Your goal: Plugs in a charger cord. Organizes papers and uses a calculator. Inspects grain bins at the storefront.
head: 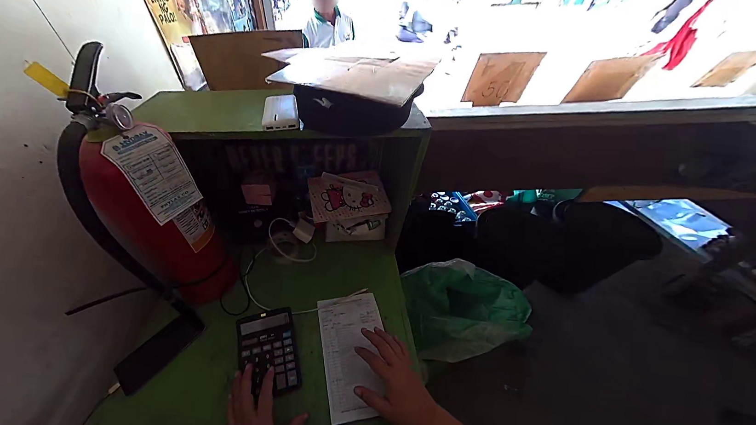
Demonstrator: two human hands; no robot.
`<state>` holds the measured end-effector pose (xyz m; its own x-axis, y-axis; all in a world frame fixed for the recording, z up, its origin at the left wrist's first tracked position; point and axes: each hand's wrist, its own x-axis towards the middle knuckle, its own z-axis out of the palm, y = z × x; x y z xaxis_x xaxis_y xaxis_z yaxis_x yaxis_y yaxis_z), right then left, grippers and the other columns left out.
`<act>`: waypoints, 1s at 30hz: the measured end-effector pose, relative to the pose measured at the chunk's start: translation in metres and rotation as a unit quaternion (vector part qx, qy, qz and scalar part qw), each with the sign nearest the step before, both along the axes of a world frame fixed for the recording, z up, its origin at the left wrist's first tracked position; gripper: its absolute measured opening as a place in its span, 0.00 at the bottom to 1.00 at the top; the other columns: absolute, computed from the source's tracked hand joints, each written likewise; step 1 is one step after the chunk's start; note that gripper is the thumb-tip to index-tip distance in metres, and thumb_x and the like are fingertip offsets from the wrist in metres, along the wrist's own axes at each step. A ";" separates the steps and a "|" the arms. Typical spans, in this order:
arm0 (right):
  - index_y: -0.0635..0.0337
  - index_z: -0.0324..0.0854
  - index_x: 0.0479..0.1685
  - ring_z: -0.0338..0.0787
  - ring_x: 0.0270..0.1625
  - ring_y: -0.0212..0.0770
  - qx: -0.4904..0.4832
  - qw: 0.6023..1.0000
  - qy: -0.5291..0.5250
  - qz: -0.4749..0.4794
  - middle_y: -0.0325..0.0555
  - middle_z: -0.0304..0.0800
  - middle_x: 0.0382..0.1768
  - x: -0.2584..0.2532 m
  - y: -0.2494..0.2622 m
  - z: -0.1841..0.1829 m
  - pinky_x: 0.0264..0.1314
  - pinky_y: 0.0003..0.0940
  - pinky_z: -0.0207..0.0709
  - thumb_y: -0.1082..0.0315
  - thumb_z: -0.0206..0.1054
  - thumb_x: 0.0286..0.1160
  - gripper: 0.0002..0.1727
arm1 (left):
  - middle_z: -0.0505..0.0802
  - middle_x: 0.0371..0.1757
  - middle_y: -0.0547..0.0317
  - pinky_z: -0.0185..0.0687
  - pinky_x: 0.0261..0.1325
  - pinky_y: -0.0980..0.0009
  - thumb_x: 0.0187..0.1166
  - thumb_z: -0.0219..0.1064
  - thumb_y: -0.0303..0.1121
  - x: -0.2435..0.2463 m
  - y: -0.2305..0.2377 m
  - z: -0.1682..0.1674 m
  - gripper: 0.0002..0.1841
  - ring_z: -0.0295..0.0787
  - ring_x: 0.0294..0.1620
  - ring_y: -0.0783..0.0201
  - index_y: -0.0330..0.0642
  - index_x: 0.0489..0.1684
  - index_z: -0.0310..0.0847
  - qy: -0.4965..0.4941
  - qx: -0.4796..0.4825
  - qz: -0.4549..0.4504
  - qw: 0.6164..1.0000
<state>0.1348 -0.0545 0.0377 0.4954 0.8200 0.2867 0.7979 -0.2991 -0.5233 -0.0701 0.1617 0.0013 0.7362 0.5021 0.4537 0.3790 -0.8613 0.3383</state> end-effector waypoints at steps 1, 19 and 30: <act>0.50 0.82 0.75 0.65 0.89 0.64 0.003 1.000 0.000 -0.016 0.52 0.71 0.86 0.004 0.001 -0.001 0.85 0.72 0.55 0.36 0.62 0.77 0.35 | 0.66 0.83 0.14 0.56 0.79 0.24 0.62 0.63 0.77 0.004 0.002 0.000 0.57 0.58 0.84 0.14 0.32 0.80 0.73 0.002 -0.010 0.000 1.000; 0.41 0.54 0.95 0.34 0.98 0.55 -0.243 0.962 0.101 -0.067 0.40 0.42 0.97 0.007 0.028 -0.007 0.90 0.74 0.28 0.23 0.53 0.73 0.51 | 0.49 0.92 0.23 0.58 0.81 0.29 0.56 0.82 0.61 0.066 0.026 0.019 0.59 0.55 0.87 0.22 0.37 0.90 0.61 0.082 -0.129 0.110 0.982; 0.38 0.49 0.96 0.34 0.98 0.56 -0.251 0.966 0.006 0.061 0.38 0.40 0.98 0.039 0.052 -0.010 0.87 0.80 0.23 0.21 0.58 0.68 0.56 | 0.54 0.92 0.28 0.60 0.78 0.29 0.50 0.83 0.61 0.074 0.037 0.013 0.56 0.58 0.87 0.26 0.44 0.87 0.68 0.057 -0.128 0.116 0.983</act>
